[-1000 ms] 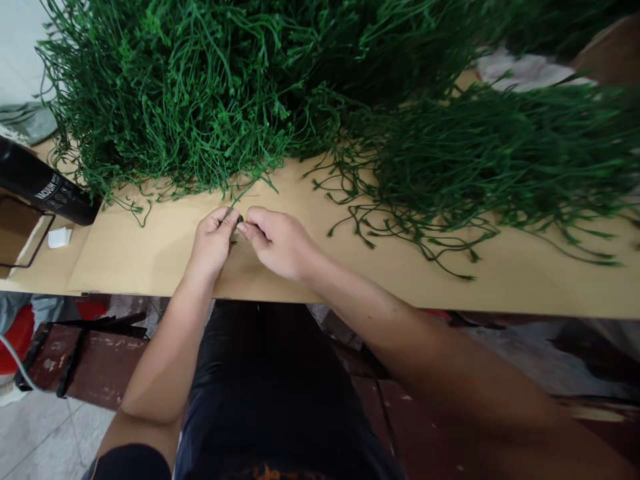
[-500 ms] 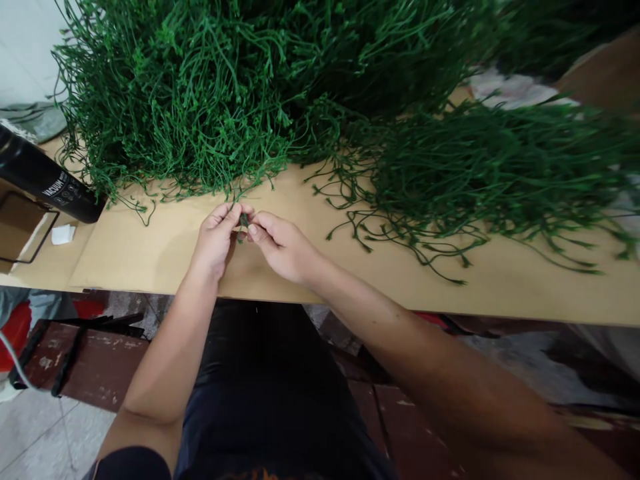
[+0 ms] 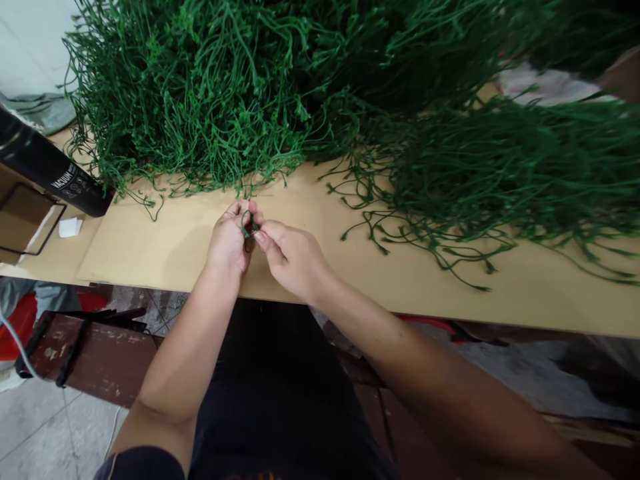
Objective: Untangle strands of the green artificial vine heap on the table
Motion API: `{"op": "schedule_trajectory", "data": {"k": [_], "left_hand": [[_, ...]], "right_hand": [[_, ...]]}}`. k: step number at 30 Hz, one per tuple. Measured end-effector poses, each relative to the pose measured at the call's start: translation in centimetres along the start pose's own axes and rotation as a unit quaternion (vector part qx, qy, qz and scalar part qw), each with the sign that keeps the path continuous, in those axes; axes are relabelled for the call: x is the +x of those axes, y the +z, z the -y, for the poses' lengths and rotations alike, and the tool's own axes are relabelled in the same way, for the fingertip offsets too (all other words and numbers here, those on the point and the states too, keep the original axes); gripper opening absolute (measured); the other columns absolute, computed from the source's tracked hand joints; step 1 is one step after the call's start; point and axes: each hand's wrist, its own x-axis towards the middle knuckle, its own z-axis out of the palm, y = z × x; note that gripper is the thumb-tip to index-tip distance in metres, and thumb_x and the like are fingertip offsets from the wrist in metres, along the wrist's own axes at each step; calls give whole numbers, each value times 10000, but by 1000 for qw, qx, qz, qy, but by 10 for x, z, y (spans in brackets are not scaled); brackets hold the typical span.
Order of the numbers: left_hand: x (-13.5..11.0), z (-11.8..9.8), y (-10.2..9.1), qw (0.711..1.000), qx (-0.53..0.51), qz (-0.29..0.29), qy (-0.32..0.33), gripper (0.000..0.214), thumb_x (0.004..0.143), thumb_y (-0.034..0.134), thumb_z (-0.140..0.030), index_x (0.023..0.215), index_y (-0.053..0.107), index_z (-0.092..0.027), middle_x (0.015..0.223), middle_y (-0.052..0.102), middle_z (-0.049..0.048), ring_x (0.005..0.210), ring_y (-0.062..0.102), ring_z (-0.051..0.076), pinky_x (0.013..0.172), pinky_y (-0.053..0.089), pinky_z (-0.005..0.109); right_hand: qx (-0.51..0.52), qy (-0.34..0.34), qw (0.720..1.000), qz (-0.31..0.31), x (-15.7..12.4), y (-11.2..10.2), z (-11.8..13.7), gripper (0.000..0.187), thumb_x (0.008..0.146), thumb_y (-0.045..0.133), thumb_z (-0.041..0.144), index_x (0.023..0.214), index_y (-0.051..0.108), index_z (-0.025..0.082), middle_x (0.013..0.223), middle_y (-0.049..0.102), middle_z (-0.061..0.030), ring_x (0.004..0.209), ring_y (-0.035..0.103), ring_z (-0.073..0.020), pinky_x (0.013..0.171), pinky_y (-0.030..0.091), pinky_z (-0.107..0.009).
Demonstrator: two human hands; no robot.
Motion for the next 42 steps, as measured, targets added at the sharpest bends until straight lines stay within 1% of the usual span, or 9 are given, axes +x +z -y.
{"op": "schedule_trajectory", "data": {"k": [4, 7, 10, 12, 15, 20, 28, 33, 42], "left_hand": [[-1, 1, 3, 1000, -1, 0, -7, 215, 763, 407, 6, 630, 475, -149, 479, 460, -41, 425, 417, 42, 452, 315, 167], [2, -1, 1, 1000, -20, 12, -11, 226, 832, 421, -66, 627, 464, -152, 522, 522, -30, 500, 520, 49, 510, 386, 158], [4, -3, -3, 998, -17, 46, -25, 235, 865, 444, -141, 634, 488, -152, 612, 605, -4, 578, 588, 66, 564, 444, 174], [3, -3, -5, 998, -3, 63, -26, 201, 850, 495, -167, 652, 526, -150, 616, 611, -9, 539, 562, 55, 546, 442, 169], [0, -2, -6, 997, 12, 70, -23, 84, 784, 590, -146, 701, 581, -150, 594, 600, -30, 480, 513, 27, 486, 405, 136], [0, -3, -10, 996, 13, 83, -38, 76, 798, 595, -198, 754, 611, -139, 628, 634, -20, 521, 559, 25, 575, 478, 130], [4, -1, -12, 996, 18, 85, -31, 148, 825, 570, -273, 804, 617, -134, 890, 716, 51, 825, 677, 107, 836, 526, 252], [5, 1, -15, 996, 17, 89, -27, 149, 817, 581, -282, 797, 621, -140, 894, 716, 52, 860, 677, 120, 845, 525, 260], [1, -4, -9, 998, 14, 50, -33, 137, 843, 527, -239, 765, 598, -152, 809, 683, 21, 748, 655, 92, 739, 509, 223]], "right_hand": [[-17, 0, 1000, 1, -2, -5, -2, 222, 877, 339, 274, 680, 415, 201, 605, 481, -12, 560, 432, -124, 577, 324, -258], [-26, -10, 1000, 0, -3, -9, -4, 251, 896, 317, 280, 712, 465, 193, 651, 511, -31, 600, 471, -140, 608, 370, -274], [-88, -36, 991, -94, -3, -12, -5, 187, 858, 447, 321, 883, 550, 168, 877, 562, -108, 813, 530, -218, 714, 433, -353], [-136, -72, 976, -152, -2, -12, -4, 276, 801, 564, 323, 1026, 566, 163, 1033, 543, -150, 961, 503, -275, 806, 435, -430], [-167, -127, 967, -144, 3, -12, 0, 191, 841, 515, 252, 986, 627, 197, 1063, 567, -137, 980, 493, -276, 850, 418, -462], [-76, -155, 967, -190, 6, -14, -5, 219, 885, 453, 239, 885, 670, 217, 934, 647, -86, 890, 560, -211, 823, 440, -393], [36, -28, 975, -216, 1, -17, -21, 262, 845, 550, 411, 719, 624, 193, 658, 597, -26, 636, 535, -146, 614, 445, -306], [62, -77, 966, -239, -1, -16, -15, 194, 824, 575, 367, 739, 623, 199, 825, 629, -60, 808, 582, -179, 706, 477, -342], [126, -80, 970, -193, -10, -15, -9, 158, 854, 531, 328, 758, 570, 209, 880, 637, -62, 886, 600, -183, 836, 481, -387]]}}
